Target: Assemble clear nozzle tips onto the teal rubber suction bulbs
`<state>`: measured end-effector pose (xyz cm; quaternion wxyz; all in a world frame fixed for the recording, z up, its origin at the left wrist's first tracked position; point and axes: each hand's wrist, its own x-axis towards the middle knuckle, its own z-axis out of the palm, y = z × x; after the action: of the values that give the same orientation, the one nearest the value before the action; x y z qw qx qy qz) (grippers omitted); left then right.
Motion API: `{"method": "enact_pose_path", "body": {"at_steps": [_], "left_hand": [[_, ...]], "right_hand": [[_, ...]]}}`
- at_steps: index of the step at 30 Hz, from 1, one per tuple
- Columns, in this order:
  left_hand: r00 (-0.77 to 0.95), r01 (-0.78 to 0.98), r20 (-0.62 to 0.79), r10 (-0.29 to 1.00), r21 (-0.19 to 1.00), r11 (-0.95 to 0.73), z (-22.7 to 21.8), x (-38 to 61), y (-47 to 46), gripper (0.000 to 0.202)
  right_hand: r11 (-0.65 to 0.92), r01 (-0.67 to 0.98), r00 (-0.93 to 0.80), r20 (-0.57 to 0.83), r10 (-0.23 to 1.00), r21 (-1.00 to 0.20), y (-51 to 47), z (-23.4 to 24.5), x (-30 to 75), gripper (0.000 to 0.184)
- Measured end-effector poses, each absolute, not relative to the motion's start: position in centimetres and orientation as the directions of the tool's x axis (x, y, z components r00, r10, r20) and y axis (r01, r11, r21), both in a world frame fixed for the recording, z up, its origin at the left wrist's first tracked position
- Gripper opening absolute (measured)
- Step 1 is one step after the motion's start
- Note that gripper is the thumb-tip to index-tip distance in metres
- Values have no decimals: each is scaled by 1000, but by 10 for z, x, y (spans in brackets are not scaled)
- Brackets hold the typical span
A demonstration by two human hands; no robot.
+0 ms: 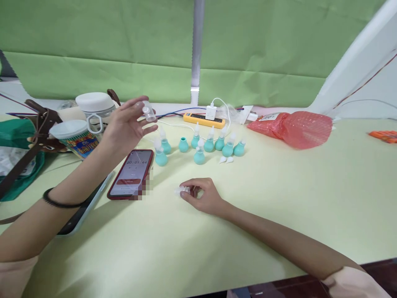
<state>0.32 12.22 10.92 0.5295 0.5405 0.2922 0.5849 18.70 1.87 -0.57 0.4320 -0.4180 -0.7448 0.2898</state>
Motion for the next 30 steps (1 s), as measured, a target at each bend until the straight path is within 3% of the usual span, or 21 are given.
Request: {"method": "enact_pose_path", "body": {"at_steps": [5, 8, 11, 13, 15, 17, 25, 30], "left_hand": [[258, -320, 198, 946, 941, -110, 122, 7, 68, 24], [324, -361, 173, 930, 932, -47, 113, 8, 54, 22], [409, -352, 87, 908, 934, 69, 88, 10, 45, 28], [463, -269, -58, 885, 942, 202, 64, 12, 38, 32], [484, -206, -191, 854, 924, 323, 41, 15, 30, 34], [458, -189, -239, 856, 915, 357, 23, 19, 24, 39], [437, -104, -176, 882, 964, 245, 9, 28, 11, 31], [457, 68, -45, 888, 998, 15, -2, 26, 11, 31]], "right_hand": [[493, 406, -278, 411, 869, -769, 17, -5, 185, 13], [503, 509, -221, 459, 860, -698, 21, -7, 185, 13], [506, 691, -176, 559, 810, -516, 33, -12, 192, 17], [486, 768, -163, 608, 777, -416, 43, -16, 199, 19], [472, 789, -147, 624, 767, -394, 52, -18, 205, 18], [476, 775, -141, 621, 771, -416, 57, -20, 209, 11], [504, 750, -170, 612, 773, -429, 59, -16, 207, 8], [509, 778, -205, 616, 761, -369, 65, -17, 209, 16]]}}
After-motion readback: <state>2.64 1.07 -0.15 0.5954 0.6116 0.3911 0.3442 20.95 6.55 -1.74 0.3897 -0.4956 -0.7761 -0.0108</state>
